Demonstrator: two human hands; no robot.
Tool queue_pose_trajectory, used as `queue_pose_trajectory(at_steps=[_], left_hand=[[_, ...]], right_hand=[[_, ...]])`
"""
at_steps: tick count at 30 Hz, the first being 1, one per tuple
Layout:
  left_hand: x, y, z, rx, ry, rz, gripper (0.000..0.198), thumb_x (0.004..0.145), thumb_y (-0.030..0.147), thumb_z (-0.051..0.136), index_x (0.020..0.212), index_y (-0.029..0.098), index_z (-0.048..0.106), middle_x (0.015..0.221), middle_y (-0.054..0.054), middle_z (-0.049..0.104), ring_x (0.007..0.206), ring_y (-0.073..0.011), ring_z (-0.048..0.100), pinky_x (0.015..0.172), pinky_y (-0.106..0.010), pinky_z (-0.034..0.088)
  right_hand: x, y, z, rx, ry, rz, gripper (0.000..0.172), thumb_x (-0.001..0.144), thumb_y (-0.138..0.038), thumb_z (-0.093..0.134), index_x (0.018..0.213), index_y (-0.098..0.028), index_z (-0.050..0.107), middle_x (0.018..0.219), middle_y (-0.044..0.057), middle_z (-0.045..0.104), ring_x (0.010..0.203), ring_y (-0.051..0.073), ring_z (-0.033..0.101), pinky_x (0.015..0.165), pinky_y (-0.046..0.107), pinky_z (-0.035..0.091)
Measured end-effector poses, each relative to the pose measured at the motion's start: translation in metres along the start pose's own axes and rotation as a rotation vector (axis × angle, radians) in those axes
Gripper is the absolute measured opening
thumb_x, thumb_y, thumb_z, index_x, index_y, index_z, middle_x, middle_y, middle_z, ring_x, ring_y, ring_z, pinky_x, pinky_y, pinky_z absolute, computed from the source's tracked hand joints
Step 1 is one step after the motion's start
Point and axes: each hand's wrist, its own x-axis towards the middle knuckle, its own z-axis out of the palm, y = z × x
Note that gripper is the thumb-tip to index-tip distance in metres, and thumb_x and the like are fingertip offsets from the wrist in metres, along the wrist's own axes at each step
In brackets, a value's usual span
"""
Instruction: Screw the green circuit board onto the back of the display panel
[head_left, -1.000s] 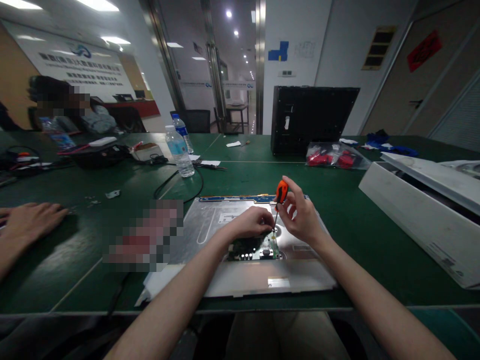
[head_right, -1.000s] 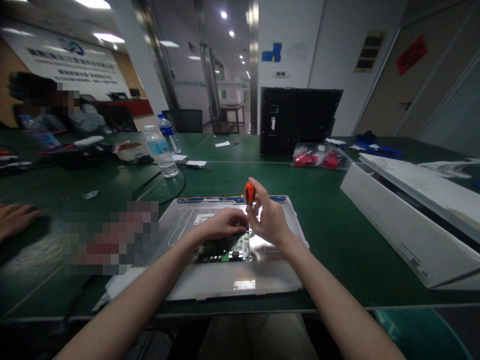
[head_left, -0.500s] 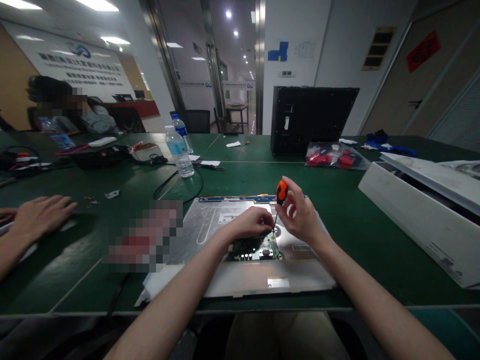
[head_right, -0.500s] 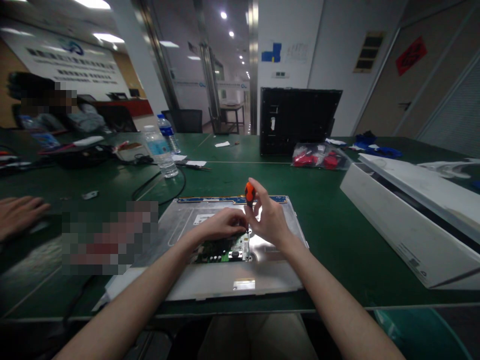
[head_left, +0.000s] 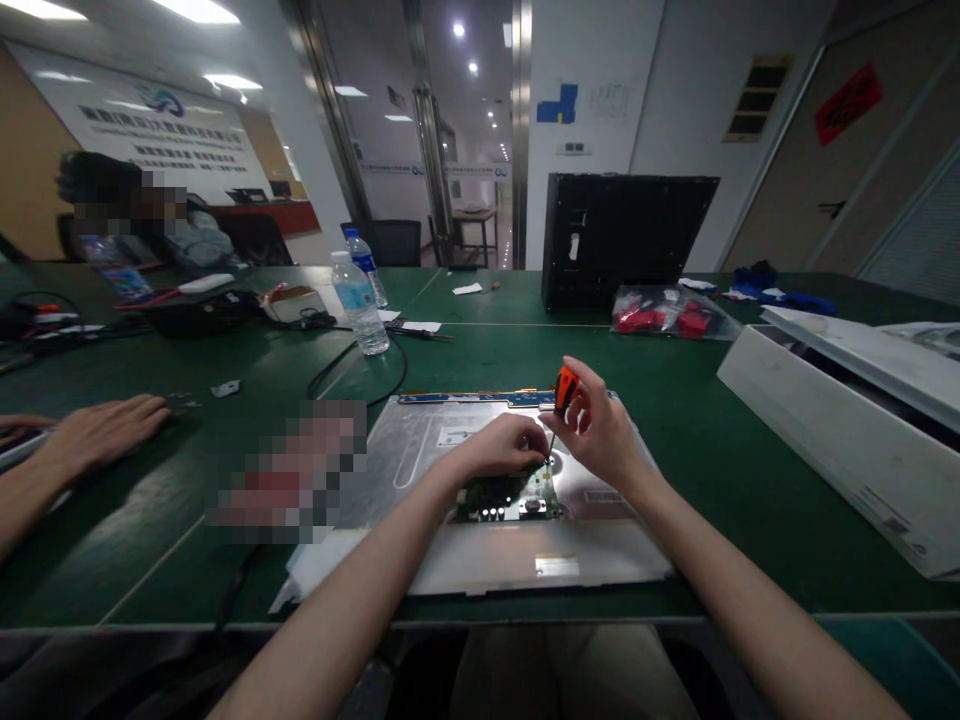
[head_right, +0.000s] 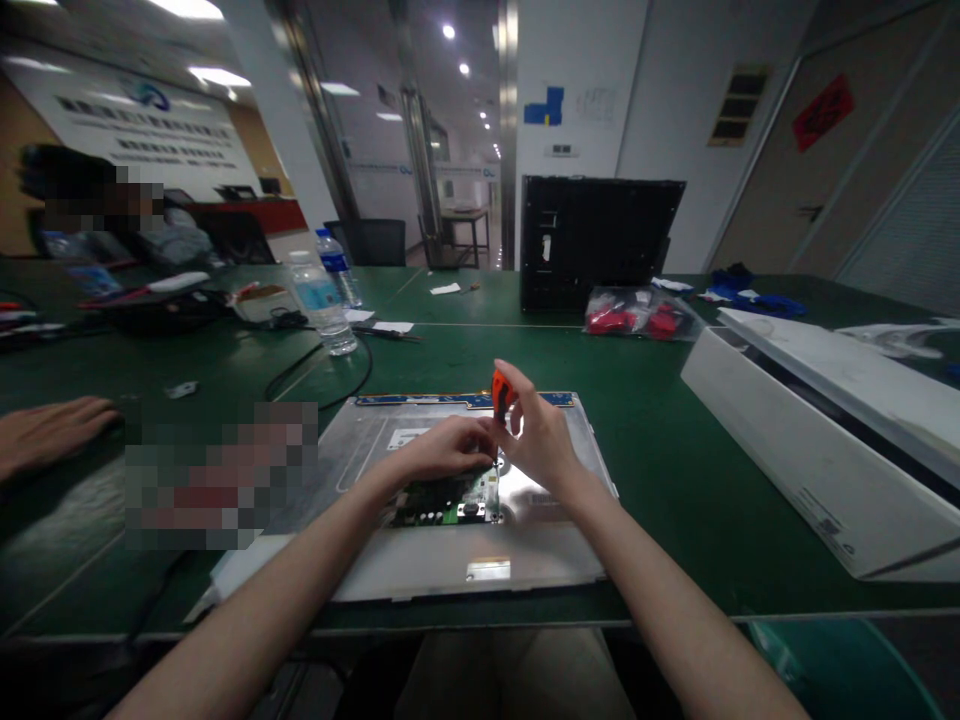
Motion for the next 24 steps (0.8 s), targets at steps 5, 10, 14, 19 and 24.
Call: queue_pose_trajectory(at_steps=[5, 10, 14, 19, 24], left_hand=[[-0.0002, -0.0005, 0.0003, -0.005, 0.003, -0.004, 0.010, 0.073, 0.008, 0.063, 0.078, 0.013, 0.070, 0.071, 0.000, 0.069, 0.067, -0.0133, 0.060, 0.067, -0.022, 0.045], [-0.0007, 0.0010, -0.0008, 0.006, 0.010, -0.013, 0.009, 0.073, 0.007, 0.064, 0.075, 0.013, 0.070, 0.069, 0.000, 0.067, 0.064, -0.0130, 0.058, 0.066, -0.022, 0.043], [-0.0008, 0.0026, -0.0014, 0.017, 0.008, -0.013, 0.009, 0.073, 0.006, 0.064, 0.075, 0.013, 0.070, 0.071, 0.000, 0.067, 0.066, -0.0138, 0.059, 0.067, -0.023, 0.043], [-0.0008, 0.0027, -0.0008, 0.015, 0.003, -0.014, 0.010, 0.073, 0.006, 0.063, 0.077, 0.013, 0.070, 0.072, 0.000, 0.068, 0.066, -0.0137, 0.059, 0.067, -0.022, 0.044], [-0.0008, 0.0025, -0.0008, 0.012, 0.001, -0.018, 0.008, 0.073, 0.007, 0.064, 0.076, 0.012, 0.069, 0.070, 0.001, 0.067, 0.063, -0.0120, 0.057, 0.066, -0.021, 0.043]], right_hand=[[0.0003, -0.0036, -0.0022, 0.063, -0.049, 0.028, 0.067, 0.086, -0.018, 0.053, 0.147, -0.025, 0.024, 0.070, -0.004, 0.058, 0.050, 0.011, 0.054, 0.047, 0.023, 0.043], [0.0018, -0.0052, -0.0028, 0.054, -0.035, 0.026, 0.066, 0.085, -0.016, 0.052, 0.146, -0.024, 0.026, 0.067, -0.006, 0.055, 0.044, 0.008, 0.048, 0.044, 0.021, 0.040], [0.0018, -0.0027, -0.0006, 0.039, 0.019, -0.012, 0.069, 0.086, -0.021, 0.058, 0.146, -0.026, 0.024, 0.063, -0.009, 0.050, 0.043, 0.007, 0.044, 0.041, 0.020, 0.036], [0.0015, -0.0024, -0.0008, 0.050, -0.004, -0.011, 0.066, 0.087, -0.025, 0.060, 0.145, -0.027, 0.028, 0.068, -0.006, 0.054, 0.048, 0.009, 0.050, 0.044, 0.021, 0.039], [0.0012, -0.0048, -0.0027, 0.076, -0.049, 0.020, 0.066, 0.088, -0.015, 0.049, 0.148, -0.026, 0.022, 0.073, -0.003, 0.059, 0.050, 0.010, 0.052, 0.046, 0.022, 0.042]])
